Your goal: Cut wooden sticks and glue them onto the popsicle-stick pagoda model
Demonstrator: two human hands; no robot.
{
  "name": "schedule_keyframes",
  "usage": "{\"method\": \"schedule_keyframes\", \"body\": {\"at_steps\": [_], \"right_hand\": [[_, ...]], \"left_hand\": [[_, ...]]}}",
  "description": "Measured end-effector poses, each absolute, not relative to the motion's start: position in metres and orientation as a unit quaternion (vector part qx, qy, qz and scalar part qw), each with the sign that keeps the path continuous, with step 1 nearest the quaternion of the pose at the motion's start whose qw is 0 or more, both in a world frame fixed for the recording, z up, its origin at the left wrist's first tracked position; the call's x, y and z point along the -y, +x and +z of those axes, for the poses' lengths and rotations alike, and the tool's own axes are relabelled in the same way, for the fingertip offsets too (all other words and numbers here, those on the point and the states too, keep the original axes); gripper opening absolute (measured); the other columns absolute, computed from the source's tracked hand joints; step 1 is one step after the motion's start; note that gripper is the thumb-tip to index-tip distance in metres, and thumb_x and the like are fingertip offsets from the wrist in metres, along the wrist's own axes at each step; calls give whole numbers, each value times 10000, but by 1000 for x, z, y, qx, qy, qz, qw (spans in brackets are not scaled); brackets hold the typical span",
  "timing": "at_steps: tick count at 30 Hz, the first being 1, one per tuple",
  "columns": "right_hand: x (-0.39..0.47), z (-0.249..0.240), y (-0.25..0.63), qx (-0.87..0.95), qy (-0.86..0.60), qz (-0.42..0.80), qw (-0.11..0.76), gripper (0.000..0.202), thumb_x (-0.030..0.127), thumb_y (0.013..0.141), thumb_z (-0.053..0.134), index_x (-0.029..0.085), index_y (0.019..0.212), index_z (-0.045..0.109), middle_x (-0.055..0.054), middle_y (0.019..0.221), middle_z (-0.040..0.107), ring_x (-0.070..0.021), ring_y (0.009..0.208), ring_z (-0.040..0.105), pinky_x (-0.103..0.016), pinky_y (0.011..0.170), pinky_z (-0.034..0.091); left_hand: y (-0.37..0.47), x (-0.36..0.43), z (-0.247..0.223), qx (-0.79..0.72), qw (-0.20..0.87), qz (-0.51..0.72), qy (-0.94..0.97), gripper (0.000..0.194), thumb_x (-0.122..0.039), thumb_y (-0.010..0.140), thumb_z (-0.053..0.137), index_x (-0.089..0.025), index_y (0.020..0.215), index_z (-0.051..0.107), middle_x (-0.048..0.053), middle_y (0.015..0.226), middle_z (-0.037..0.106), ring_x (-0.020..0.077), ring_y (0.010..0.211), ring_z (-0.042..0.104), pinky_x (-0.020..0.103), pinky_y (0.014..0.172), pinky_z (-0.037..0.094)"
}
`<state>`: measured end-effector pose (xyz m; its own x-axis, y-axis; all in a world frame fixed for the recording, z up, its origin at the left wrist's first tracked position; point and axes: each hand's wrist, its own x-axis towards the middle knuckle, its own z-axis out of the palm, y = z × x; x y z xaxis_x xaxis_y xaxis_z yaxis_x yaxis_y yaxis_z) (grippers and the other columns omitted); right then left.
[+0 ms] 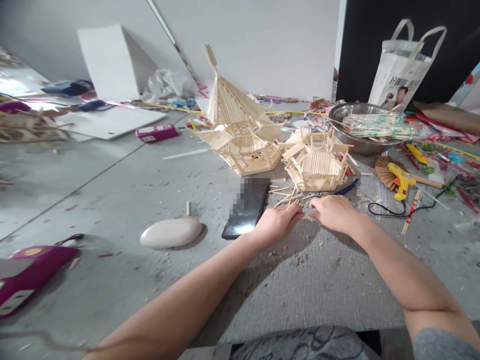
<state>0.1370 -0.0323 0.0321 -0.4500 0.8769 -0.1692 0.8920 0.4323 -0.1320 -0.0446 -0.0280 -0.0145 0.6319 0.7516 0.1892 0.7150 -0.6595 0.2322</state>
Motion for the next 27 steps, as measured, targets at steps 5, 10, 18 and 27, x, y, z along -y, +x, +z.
{"method": "schedule_keyframes", "body": {"at_steps": [5, 10, 18, 27], "right_hand": [[32, 32, 137, -859, 500, -103, 24, 243, 329, 879, 378, 223, 908, 594, -41, 838, 684, -180, 771, 619, -256, 575, 309], [33, 33, 136, -865, 487, -114, 40, 239, 317, 881, 372, 206, 865, 583, -52, 839, 678, -169, 744, 608, -253, 550, 273], [34, 38, 138, -866, 482, -135, 18, 264, 336, 874, 384, 196, 768, 582, -44, 775, 671, -159, 703, 589, -255, 546, 252], [29, 52, 157, -829, 511, -214, -78, 232, 308, 852, 407, 198, 769, 594, -15, 730, 632, -123, 661, 537, -243, 596, 318]], "left_hand": [[-43, 30, -18, -352, 58, 196, 913, 248, -285, 906, 310, -164, 817, 507, 26, 672, 627, 143, 618, 602, 226, 540, 416], [-42, 31, -18, -333, 75, 232, 911, 213, -234, 901, 306, -162, 882, 506, 44, 758, 647, 152, 687, 616, 238, 584, 442], [-42, 30, -20, -345, 107, 240, 901, 192, -256, 885, 359, -165, 869, 526, 47, 753, 658, 154, 696, 625, 242, 609, 454], [-41, 30, -18, -389, 156, 217, 882, 230, -285, 875, 379, -168, 832, 572, 41, 734, 651, 154, 667, 608, 242, 611, 431]]}}
